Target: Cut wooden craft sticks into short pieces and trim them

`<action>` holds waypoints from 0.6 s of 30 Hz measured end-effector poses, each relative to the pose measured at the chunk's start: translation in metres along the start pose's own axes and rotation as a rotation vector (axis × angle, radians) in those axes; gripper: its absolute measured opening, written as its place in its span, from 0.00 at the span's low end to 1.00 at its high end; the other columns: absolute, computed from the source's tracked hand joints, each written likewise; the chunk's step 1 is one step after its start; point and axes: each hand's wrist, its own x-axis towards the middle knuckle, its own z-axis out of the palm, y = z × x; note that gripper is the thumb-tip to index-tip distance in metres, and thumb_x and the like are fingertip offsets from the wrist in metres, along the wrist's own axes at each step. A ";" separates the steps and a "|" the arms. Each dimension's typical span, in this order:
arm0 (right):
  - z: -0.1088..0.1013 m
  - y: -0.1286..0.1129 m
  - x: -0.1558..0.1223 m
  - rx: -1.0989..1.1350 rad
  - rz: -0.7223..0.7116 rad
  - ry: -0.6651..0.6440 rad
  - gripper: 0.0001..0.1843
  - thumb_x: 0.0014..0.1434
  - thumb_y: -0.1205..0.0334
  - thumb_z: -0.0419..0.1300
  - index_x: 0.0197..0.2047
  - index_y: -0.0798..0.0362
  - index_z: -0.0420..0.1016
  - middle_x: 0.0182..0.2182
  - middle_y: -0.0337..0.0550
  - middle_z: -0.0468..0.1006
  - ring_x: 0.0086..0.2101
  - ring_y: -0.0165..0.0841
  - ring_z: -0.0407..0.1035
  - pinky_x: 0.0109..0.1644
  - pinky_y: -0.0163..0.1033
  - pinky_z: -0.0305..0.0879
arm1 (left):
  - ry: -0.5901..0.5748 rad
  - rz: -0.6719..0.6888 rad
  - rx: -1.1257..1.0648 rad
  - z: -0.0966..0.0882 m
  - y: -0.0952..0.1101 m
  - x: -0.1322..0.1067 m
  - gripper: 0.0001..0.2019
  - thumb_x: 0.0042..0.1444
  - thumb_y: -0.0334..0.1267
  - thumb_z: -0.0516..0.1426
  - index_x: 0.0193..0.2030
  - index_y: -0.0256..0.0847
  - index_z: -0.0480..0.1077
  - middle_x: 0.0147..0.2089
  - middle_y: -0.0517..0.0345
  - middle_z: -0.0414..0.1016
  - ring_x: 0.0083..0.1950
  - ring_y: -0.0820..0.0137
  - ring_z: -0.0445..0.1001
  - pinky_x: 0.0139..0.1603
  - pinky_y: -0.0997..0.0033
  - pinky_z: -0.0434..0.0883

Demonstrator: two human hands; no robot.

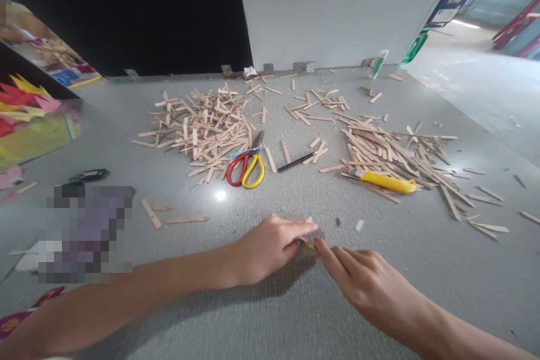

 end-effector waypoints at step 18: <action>0.003 -0.007 0.006 0.557 0.398 -0.051 0.20 0.81 0.64 0.46 0.52 0.59 0.79 0.24 0.37 0.77 0.19 0.26 0.64 0.24 0.34 0.58 | 0.137 0.040 0.004 0.006 0.003 -0.004 0.26 0.66 0.21 0.55 0.69 0.39 0.74 0.68 0.49 0.79 0.66 0.63 0.81 0.69 0.62 0.77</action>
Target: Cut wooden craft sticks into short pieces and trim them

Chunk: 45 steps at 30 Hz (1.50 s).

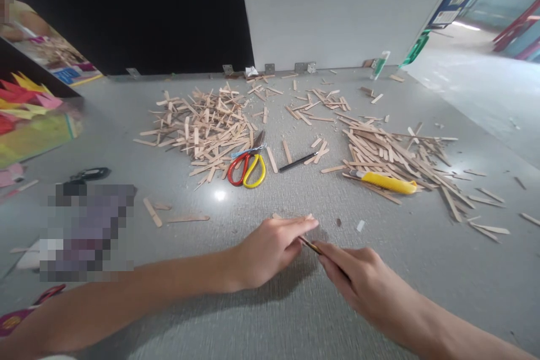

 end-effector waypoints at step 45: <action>-0.027 -0.004 0.012 1.411 0.703 -0.467 0.31 0.66 0.29 0.64 0.42 0.53 0.74 0.14 0.26 0.68 0.08 0.20 0.51 0.10 0.26 0.44 | -0.153 -0.427 -0.821 -0.023 0.031 0.006 0.31 0.60 0.39 0.70 0.70 0.47 0.75 0.20 0.75 0.61 0.20 0.78 0.59 0.23 0.80 0.61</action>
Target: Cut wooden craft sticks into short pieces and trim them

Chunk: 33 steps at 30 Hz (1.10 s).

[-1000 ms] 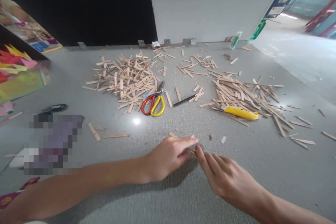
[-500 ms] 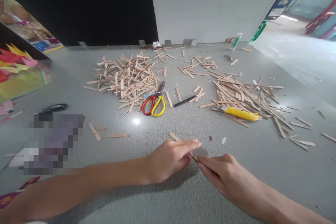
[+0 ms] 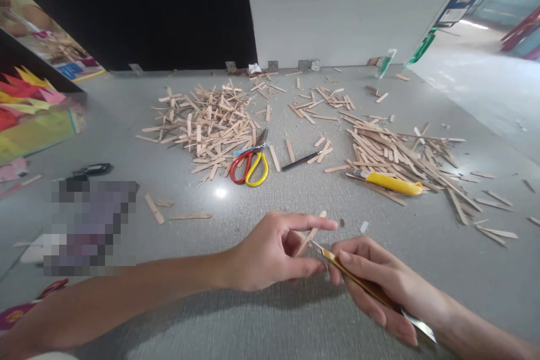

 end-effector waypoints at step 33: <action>0.004 0.003 -0.016 -0.418 -0.521 0.349 0.23 0.77 0.43 0.55 0.42 0.52 0.78 0.20 0.30 0.63 0.19 0.25 0.55 0.20 0.29 0.55 | 0.027 0.228 -0.014 0.002 0.025 -0.022 0.29 0.74 0.37 0.57 0.79 0.54 0.62 0.62 0.43 0.82 0.30 0.73 0.82 0.23 0.77 0.71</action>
